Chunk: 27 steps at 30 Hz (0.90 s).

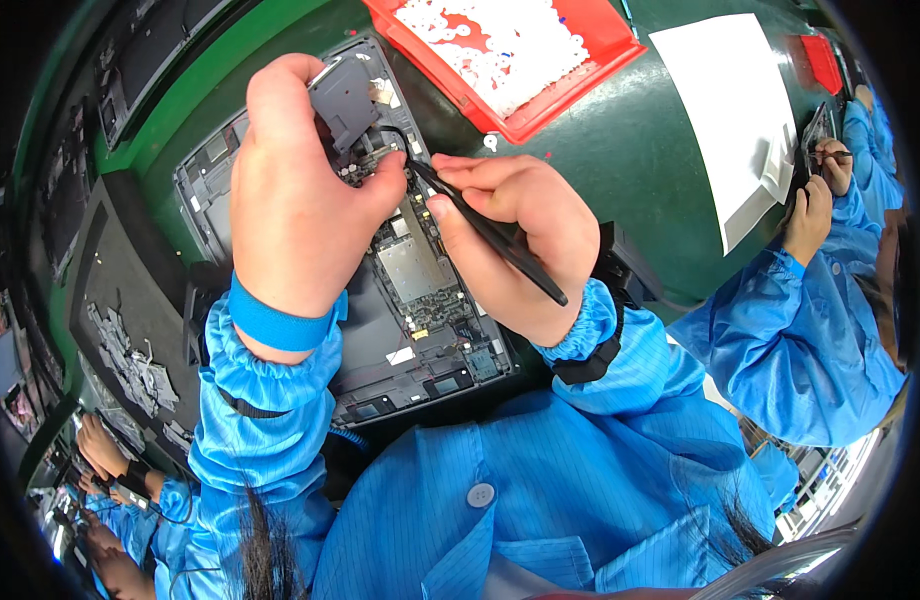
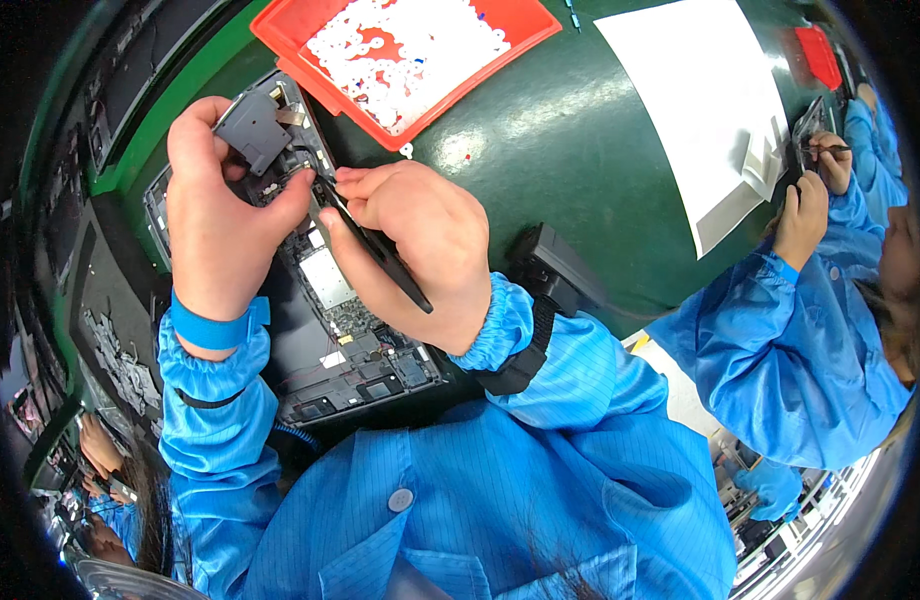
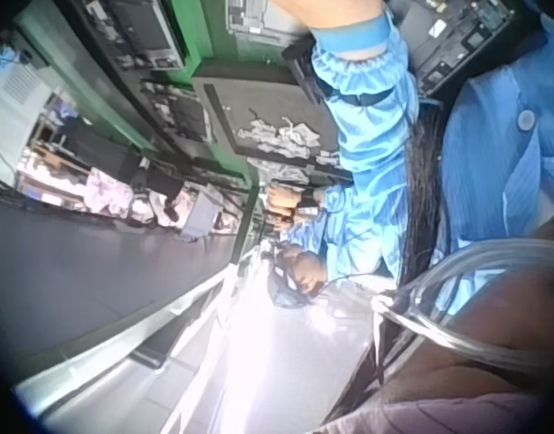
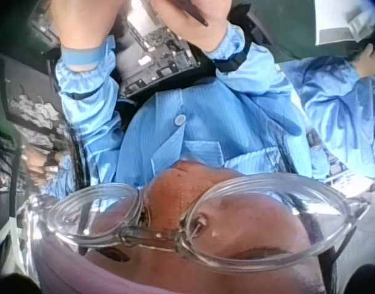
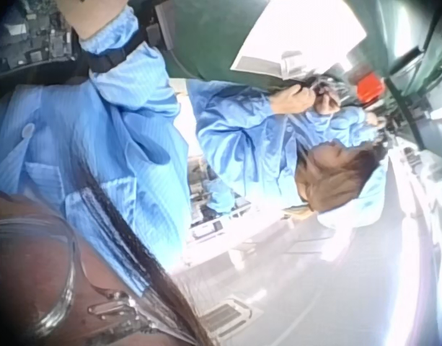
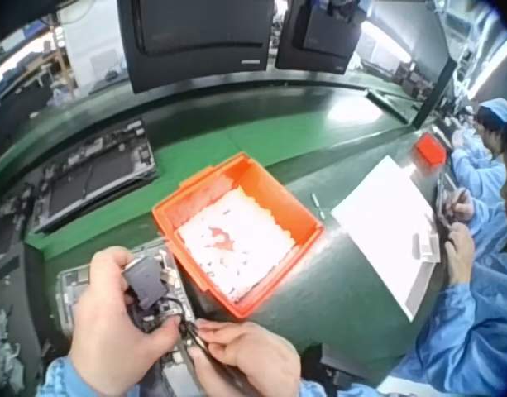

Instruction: The person assembles internal components of a tablet by placing a motherboard, ribbon cable, and plastic components into a tablet housing, using tweezers for precise placement.

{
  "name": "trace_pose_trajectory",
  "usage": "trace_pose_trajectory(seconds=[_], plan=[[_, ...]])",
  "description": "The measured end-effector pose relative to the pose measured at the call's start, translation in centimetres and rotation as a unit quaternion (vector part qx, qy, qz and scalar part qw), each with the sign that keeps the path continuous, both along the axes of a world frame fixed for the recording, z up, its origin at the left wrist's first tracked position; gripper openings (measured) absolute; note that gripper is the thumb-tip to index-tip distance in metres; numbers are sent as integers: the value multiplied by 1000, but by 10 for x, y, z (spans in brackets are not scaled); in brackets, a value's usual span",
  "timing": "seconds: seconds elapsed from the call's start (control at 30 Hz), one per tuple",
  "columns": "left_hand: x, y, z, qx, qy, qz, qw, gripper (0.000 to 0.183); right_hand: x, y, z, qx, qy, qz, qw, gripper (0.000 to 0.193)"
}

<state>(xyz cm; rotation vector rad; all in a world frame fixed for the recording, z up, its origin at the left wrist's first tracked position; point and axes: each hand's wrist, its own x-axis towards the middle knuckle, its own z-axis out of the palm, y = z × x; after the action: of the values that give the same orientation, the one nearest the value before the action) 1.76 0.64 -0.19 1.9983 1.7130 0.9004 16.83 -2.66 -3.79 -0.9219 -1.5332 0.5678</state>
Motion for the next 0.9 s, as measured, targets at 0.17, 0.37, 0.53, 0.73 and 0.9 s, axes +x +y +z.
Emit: trace_pose_trajectory(seconds=[0.17, 0.37, 0.53, 0.73, 0.9], plan=[[-2, -3, 4, -1, -5, 1, 1000, 62, 1, -5, 5, 6, 4, -2, 1000, 22], [-59, 18, 12, 136, 213, 33, 967, 37, 33, -39, 18, 13, -118, 55, 991, 28], [-72, 27, 4, 2, 239, -42, 970, 33, 51, -92, 35, -39, -339, 240, 909, 42], [-87, 53, 21, -233, 215, -134, 939, 52, 54, -99, 10, -14, -296, 226, 928, 41], [-109, 63, 55, -265, 120, -163, 943, 63, 56, -90, 19, 53, -154, 239, 957, 43]])
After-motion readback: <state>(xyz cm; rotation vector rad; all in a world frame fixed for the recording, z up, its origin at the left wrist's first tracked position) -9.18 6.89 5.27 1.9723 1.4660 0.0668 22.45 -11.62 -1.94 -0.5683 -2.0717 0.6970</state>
